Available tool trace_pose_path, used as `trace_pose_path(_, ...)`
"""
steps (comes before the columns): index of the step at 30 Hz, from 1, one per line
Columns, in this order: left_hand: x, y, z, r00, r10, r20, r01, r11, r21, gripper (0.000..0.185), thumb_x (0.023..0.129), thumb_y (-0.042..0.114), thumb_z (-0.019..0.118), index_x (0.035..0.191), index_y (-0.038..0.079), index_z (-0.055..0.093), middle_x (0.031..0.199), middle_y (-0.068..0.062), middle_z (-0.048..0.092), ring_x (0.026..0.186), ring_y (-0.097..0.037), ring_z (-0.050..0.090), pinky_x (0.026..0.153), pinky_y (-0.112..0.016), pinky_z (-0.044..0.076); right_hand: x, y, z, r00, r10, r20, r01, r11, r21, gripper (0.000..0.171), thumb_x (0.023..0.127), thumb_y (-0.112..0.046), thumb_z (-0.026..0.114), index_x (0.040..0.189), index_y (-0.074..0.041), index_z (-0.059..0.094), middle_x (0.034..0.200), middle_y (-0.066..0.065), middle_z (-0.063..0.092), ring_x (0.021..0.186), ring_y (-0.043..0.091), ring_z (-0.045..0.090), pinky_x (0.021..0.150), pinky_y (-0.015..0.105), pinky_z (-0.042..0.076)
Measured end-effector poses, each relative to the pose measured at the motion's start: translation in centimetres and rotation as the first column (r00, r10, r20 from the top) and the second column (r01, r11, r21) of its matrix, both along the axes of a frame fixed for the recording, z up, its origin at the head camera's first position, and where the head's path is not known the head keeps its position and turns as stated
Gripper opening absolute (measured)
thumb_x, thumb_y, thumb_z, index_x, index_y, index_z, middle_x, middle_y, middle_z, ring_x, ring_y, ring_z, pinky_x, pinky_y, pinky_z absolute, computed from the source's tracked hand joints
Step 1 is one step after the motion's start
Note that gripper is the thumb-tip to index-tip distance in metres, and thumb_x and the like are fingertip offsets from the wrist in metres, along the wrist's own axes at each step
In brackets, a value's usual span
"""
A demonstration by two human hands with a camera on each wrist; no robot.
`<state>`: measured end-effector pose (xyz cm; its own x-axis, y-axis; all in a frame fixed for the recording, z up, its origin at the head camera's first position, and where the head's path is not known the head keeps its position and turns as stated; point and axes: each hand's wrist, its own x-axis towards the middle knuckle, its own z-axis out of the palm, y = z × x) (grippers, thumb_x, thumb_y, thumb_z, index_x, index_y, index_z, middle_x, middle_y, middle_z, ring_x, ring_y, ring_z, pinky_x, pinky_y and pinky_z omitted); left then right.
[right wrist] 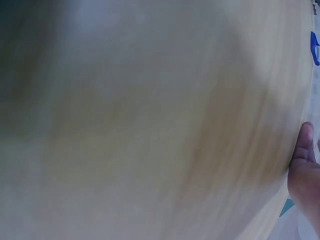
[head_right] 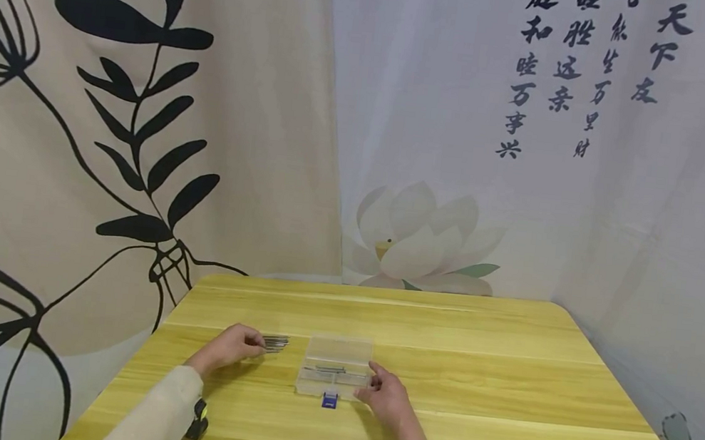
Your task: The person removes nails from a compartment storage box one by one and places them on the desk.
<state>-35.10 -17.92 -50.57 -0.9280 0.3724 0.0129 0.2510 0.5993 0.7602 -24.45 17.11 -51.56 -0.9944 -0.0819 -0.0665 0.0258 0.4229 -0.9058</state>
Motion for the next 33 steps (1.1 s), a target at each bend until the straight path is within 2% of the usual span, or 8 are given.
trace_pose_path(7,-0.1,-0.1,-0.6,1.000,-0.001,-0.020,0.001,1.000,-0.030,0.005,0.091,0.010,0.072,0.088,0.006,0.075,0.086,-0.001,0.066,0.073,-0.017,0.053,0.064,-0.033,0.045,0.1,0.0,0.2,1.000,-0.002,0.007,0.003,1.000,-0.011,0.065,0.092,-0.008,0.071,0.147,0.006,0.040,0.113,0.015,0.055,0.100,0.026,0.052,0.081,0.040,0.050)
trace_pose_path(12,-0.5,0.1,-0.9,0.998,-0.007,-0.063,0.000,0.994,-0.105,0.008,0.089,0.012,0.075,0.084,0.005,0.074,0.084,0.001,0.065,0.075,-0.015,0.055,0.068,-0.033,0.048,0.2,0.0,0.2,1.000,-0.008,0.005,0.008,1.000,-0.014,0.066,0.091,-0.008,0.071,0.147,0.007,0.039,0.113,0.015,0.056,0.099,0.026,0.052,0.081,0.040,0.050)
trace_pose_path(19,-0.8,0.6,-0.4,0.990,0.021,-0.137,-0.052,0.973,-0.224,0.011,0.085,0.010,0.079,0.079,0.012,0.070,0.080,0.002,0.057,0.072,-0.015,0.051,0.064,-0.033,0.044,0.1,0.1,0.2,1.000,0.003,0.001,-0.003,1.000,-0.016,0.066,0.091,-0.008,0.071,0.147,0.007,0.039,0.114,0.016,0.056,0.100,0.026,0.052,0.082,0.040,0.050)
trace_pose_path(22,-0.9,0.7,0.0,0.991,0.030,-0.133,-0.062,0.968,-0.242,0.012,0.085,0.010,0.079,0.080,0.013,0.068,0.079,0.001,0.055,0.072,-0.016,0.049,0.063,-0.033,0.042,0.2,0.0,0.2,1.000,0.008,-0.002,-0.008,1.000,-0.012,0.066,0.092,-0.010,0.071,0.147,0.007,0.039,0.115,0.016,0.056,0.101,0.026,0.053,0.083,0.041,0.050)
trace_pose_path(28,-0.8,1.0,0.7,0.994,0.022,-0.106,-0.045,0.973,-0.226,0.008,0.088,0.012,0.077,0.087,0.014,0.069,0.084,0.001,0.057,0.075,-0.017,0.050,0.066,-0.036,0.043,0.1,0.0,0.3,1.000,0.013,-0.002,-0.013,1.000,0.005,0.066,0.092,-0.012,0.071,0.147,0.007,0.039,0.115,0.015,0.057,0.103,0.027,0.054,0.085,0.043,0.051)
trace_pose_path(33,-0.6,1.9,1.3,0.993,-0.008,-0.121,-0.008,0.991,-0.135,0.003,0.090,0.009,0.073,0.093,0.008,0.072,0.087,0.001,0.063,0.079,-0.016,0.055,0.070,-0.037,0.048,0.2,0.0,0.3,1.000,0.007,0.006,-0.007,1.000,0.004,0.066,0.092,-0.012,0.071,0.147,0.007,0.039,0.116,0.015,0.057,0.103,0.027,0.055,0.085,0.043,0.051)
